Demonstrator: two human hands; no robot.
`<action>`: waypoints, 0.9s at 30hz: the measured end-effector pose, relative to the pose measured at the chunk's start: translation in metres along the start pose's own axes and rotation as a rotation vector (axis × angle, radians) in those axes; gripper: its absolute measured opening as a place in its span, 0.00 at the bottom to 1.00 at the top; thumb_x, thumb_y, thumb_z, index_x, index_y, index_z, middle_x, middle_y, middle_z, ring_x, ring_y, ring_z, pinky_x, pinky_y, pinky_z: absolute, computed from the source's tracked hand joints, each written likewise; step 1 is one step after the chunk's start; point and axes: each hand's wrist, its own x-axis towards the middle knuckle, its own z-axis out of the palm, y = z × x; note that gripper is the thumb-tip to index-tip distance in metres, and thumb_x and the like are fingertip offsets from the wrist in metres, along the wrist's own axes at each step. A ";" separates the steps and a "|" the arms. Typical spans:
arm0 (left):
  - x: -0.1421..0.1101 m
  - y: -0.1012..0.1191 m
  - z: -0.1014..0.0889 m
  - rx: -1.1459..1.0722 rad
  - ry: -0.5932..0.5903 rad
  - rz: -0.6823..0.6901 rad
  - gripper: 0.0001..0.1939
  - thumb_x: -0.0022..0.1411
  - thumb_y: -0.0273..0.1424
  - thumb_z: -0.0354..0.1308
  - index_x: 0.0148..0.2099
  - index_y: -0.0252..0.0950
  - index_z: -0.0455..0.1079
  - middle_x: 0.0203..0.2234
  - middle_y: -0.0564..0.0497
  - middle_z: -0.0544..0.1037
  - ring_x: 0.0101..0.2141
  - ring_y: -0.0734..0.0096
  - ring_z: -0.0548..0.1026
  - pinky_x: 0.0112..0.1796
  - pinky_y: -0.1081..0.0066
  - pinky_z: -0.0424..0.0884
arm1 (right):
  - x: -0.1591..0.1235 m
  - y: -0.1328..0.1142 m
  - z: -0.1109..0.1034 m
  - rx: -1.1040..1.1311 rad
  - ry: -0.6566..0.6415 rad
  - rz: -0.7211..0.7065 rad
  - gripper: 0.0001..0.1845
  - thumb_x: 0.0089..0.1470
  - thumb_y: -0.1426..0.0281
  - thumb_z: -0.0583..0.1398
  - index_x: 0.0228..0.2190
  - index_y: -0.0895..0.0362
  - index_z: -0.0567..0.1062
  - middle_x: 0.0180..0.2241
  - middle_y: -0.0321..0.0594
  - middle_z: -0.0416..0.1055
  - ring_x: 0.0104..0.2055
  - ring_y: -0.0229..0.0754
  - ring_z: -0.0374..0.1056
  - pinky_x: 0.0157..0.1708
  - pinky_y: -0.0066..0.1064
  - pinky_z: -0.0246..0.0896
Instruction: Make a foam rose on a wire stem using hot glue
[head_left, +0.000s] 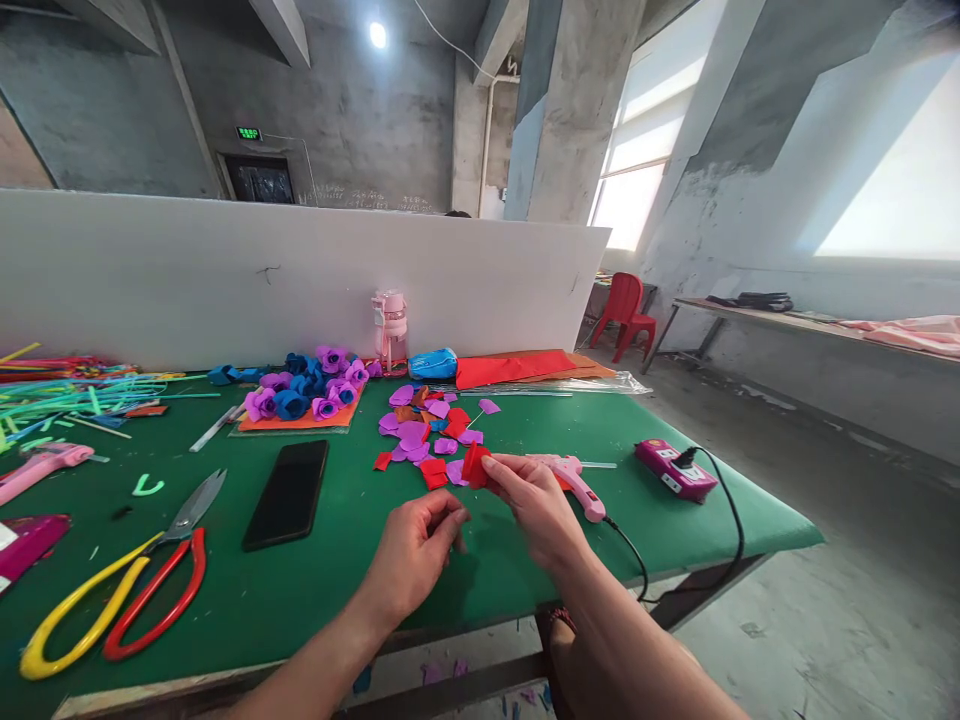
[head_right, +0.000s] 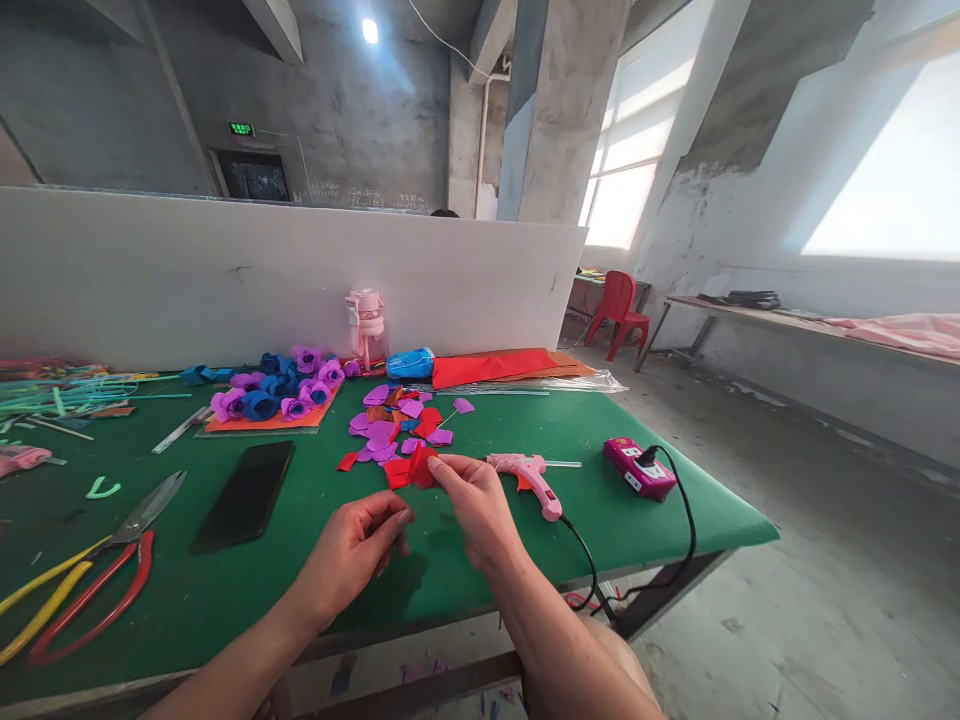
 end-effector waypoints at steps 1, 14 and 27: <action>0.000 0.000 0.000 0.001 -0.001 -0.004 0.15 0.59 0.41 0.47 0.30 0.35 0.65 0.18 0.55 0.68 0.16 0.79 0.59 0.20 0.77 0.55 | 0.000 0.000 0.000 0.006 -0.004 0.002 0.15 0.47 0.60 0.60 0.25 0.59 0.79 0.24 0.39 0.72 0.30 0.39 0.63 0.36 0.30 0.56; -0.001 0.000 -0.001 0.015 0.000 -0.016 0.14 0.58 0.41 0.49 0.29 0.36 0.65 0.18 0.56 0.69 0.16 0.78 0.60 0.20 0.76 0.55 | 0.000 0.005 -0.001 0.044 -0.021 -0.015 0.15 0.48 0.59 0.59 0.26 0.58 0.79 0.26 0.39 0.74 0.32 0.41 0.66 0.39 0.33 0.58; 0.000 -0.001 0.000 -0.041 -0.003 -0.036 0.13 0.58 0.39 0.49 0.29 0.36 0.64 0.18 0.56 0.69 0.16 0.80 0.60 0.18 0.77 0.55 | -0.002 0.001 0.000 0.037 -0.026 -0.022 0.15 0.49 0.60 0.59 0.27 0.58 0.79 0.25 0.40 0.73 0.33 0.42 0.65 0.39 0.33 0.58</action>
